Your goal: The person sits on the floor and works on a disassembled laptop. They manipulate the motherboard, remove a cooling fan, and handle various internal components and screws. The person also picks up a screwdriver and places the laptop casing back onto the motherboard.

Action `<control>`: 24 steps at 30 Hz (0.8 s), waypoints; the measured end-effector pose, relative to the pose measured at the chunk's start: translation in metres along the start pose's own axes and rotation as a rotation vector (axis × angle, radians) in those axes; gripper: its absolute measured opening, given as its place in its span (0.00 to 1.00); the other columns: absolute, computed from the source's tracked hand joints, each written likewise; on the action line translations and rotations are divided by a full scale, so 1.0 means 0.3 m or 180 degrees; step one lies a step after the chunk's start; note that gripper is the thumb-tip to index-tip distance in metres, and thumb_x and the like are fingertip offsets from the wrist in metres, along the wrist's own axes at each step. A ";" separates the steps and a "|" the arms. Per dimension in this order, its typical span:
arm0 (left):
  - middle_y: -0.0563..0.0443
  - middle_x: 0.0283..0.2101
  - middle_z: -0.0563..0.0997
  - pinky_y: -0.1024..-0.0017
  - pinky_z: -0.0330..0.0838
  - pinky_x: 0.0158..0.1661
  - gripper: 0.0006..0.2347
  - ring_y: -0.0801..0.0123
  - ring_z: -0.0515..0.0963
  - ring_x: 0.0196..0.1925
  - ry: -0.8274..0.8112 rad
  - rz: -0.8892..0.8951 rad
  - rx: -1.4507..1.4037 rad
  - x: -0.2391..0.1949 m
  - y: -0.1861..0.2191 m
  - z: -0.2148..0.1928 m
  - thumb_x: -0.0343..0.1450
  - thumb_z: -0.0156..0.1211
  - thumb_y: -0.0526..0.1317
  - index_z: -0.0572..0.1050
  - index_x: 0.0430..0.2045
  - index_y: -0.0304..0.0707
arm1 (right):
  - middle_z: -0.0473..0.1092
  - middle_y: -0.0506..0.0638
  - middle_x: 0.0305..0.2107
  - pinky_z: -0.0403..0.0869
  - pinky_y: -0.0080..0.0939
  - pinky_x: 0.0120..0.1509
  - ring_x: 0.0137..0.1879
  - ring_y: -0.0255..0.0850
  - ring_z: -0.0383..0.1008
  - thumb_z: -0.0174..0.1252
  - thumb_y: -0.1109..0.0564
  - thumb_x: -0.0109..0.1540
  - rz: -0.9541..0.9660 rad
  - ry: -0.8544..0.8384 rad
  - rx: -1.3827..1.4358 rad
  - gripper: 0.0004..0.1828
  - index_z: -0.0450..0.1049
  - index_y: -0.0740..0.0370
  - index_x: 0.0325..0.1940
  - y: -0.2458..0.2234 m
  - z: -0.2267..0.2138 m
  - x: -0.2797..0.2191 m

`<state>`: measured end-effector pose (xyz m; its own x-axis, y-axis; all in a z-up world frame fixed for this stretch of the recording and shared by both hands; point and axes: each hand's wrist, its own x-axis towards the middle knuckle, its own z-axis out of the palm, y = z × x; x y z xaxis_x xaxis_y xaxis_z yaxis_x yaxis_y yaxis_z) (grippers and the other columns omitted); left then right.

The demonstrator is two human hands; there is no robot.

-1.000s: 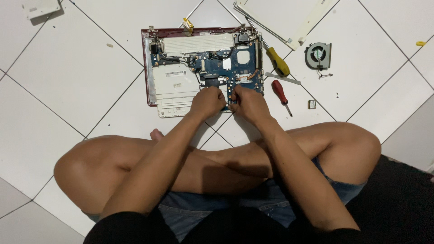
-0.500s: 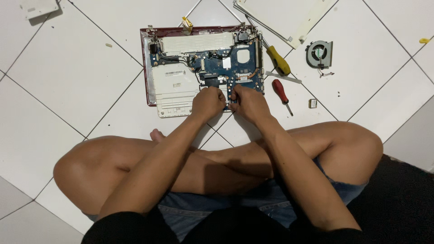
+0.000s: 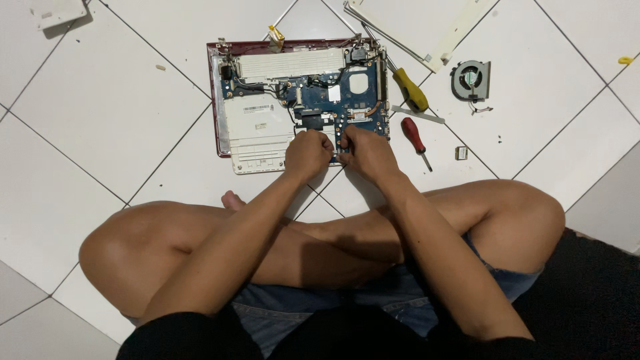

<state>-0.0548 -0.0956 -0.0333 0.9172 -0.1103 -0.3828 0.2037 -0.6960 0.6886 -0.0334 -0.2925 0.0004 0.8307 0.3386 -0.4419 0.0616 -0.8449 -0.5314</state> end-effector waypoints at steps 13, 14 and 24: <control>0.30 0.40 0.79 0.50 0.82 0.57 0.05 0.29 0.86 0.52 0.0167 -0.0186 -0.0222 -0.004 -0.027 0.074 0.73 0.67 0.33 0.90 0.33 0.37 | 0.84 0.60 0.40 0.80 0.70 0.66 0.57 0.66 0.86 0.75 0.54 0.64 0.0071 -0.0013 0.0152 0.22 0.73 0.53 0.57 -0.003 0.008 0.003; 0.29 0.40 0.78 0.49 0.81 0.57 0.05 0.27 0.85 0.52 0.0168 -0.0182 -0.0244 -0.008 -0.021 0.073 0.73 0.68 0.33 0.90 0.33 0.36 | 0.83 0.60 0.40 0.80 0.70 0.65 0.57 0.66 0.86 0.76 0.55 0.64 0.0083 -0.0022 0.0168 0.22 0.73 0.53 0.57 0.000 0.006 0.001; 0.31 0.31 0.79 0.58 0.82 0.48 0.05 0.40 0.84 0.45 0.0153 0.0006 -0.0079 0.001 -0.004 0.064 0.71 0.68 0.28 0.87 0.25 0.32 | 0.83 0.62 0.38 0.80 0.70 0.65 0.55 0.66 0.87 0.76 0.56 0.63 -0.0055 0.0033 0.0205 0.21 0.74 0.56 0.56 0.011 0.015 -0.001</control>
<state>-0.0613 -0.1084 -0.0462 0.9328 -0.0769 -0.3520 0.2100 -0.6778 0.7046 -0.0360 -0.2935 -0.0045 0.8356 0.3483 -0.4248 0.0406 -0.8103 -0.5846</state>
